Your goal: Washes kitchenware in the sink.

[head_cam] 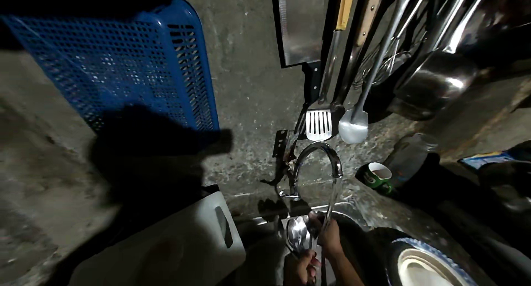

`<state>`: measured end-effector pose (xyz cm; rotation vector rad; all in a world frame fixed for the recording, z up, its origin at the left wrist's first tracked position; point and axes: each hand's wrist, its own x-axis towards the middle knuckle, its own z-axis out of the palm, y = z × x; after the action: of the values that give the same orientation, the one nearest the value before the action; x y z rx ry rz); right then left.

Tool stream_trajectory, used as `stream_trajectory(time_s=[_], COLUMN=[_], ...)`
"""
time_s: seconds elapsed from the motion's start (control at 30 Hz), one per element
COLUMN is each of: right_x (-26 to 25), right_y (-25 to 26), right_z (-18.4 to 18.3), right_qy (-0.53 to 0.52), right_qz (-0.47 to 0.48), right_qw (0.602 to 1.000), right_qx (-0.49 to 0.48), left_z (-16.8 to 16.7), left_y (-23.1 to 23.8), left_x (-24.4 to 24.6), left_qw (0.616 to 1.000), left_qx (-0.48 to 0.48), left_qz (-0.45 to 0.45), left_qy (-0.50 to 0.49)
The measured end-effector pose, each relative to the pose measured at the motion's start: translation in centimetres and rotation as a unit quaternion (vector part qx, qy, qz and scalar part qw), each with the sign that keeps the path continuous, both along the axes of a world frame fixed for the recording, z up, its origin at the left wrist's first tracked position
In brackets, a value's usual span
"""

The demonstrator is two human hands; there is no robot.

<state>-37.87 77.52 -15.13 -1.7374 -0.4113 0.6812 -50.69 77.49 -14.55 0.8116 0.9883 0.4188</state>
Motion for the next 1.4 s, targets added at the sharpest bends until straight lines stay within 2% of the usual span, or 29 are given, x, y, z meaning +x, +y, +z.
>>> stream_trajectory(time_s=[0.07,0.13,0.27,0.33,0.43,0.5,0.6,0.73,0.83,0.9,1.03,1.1,1.2,1.23,1.3,1.4], right_x=[-1.1,-1.8,0.0,-1.0,-0.8,0.0,-0.7,-0.6,-1.4,-0.9,2.1,1.6,0.1,0.0,-0.2,-1.5], right_y=[0.5,0.7,1.1,0.8,0.4,0.4,0.0,-0.1,-0.4,-0.5,-0.5,-1.1,-1.5,-1.4,-0.8,0.9], right_z=[-0.5,-0.1,-0.3,0.7,1.7,1.6,1.8,2.5,2.7,2.7,1.4,1.5,2.0,1.7,1.7,3.2], right_qy=[0.003,0.019,-0.062,-0.05,-0.072,-0.071,-0.038,-0.056,-0.039,-0.054,-0.096,-0.058,0.099,0.116,0.055,-0.089], right_qz=[-0.034,-0.022,0.022,0.023,0.078,0.073,0.063,0.077,0.085,0.096,0.025,0.013,-0.034,-0.04,0.008,0.101], right_qw=[0.999,0.997,0.997,0.998,0.992,0.99,0.997,0.99,0.995,0.993,0.995,0.998,0.994,0.992,0.998,0.987], right_qx=[0.042,0.072,0.028,0.031,-0.065,-0.102,-0.039,-0.104,-0.035,-0.046,0.002,-0.003,0.031,0.036,-0.02,-0.088], left_z=[0.4,0.6,0.0,0.4,0.4,0.4,1.2,1.2,1.1,0.6,1.1,2.2,2.7,2.5,2.0,1.3], left_y=[-0.1,0.3,0.5,0.3,0.2,0.0,-0.1,-0.1,-0.1,-0.1,0.1,-0.1,-0.2,-0.1,-0.3,-0.9], left_x=[-0.1,-0.3,-1.0,-0.5,-1.0,-1.1,-0.4,-0.8,-0.4,-0.9,-1.0,-0.4,0.1,0.0,-0.5,-1.4], left_qw=[1.0,0.999,0.997,0.997,0.995,0.994,0.996,0.994,0.995,0.993,0.987,0.988,0.989,0.99,0.993,0.999], left_qx=[-0.021,-0.033,-0.035,-0.055,-0.07,-0.074,-0.08,-0.083,-0.091,-0.096,-0.125,-0.114,-0.094,-0.077,-0.047,-0.02], left_qz=[0.012,0.008,-0.026,-0.012,-0.024,-0.034,-0.033,-0.042,-0.036,-0.039,-0.062,-0.081,-0.1,-0.11,-0.106,-0.043], left_qy=[0.017,-0.005,-0.063,-0.054,-0.071,-0.07,-0.035,-0.049,-0.031,-0.052,-0.086,-0.059,-0.051,-0.034,0.019,-0.001])
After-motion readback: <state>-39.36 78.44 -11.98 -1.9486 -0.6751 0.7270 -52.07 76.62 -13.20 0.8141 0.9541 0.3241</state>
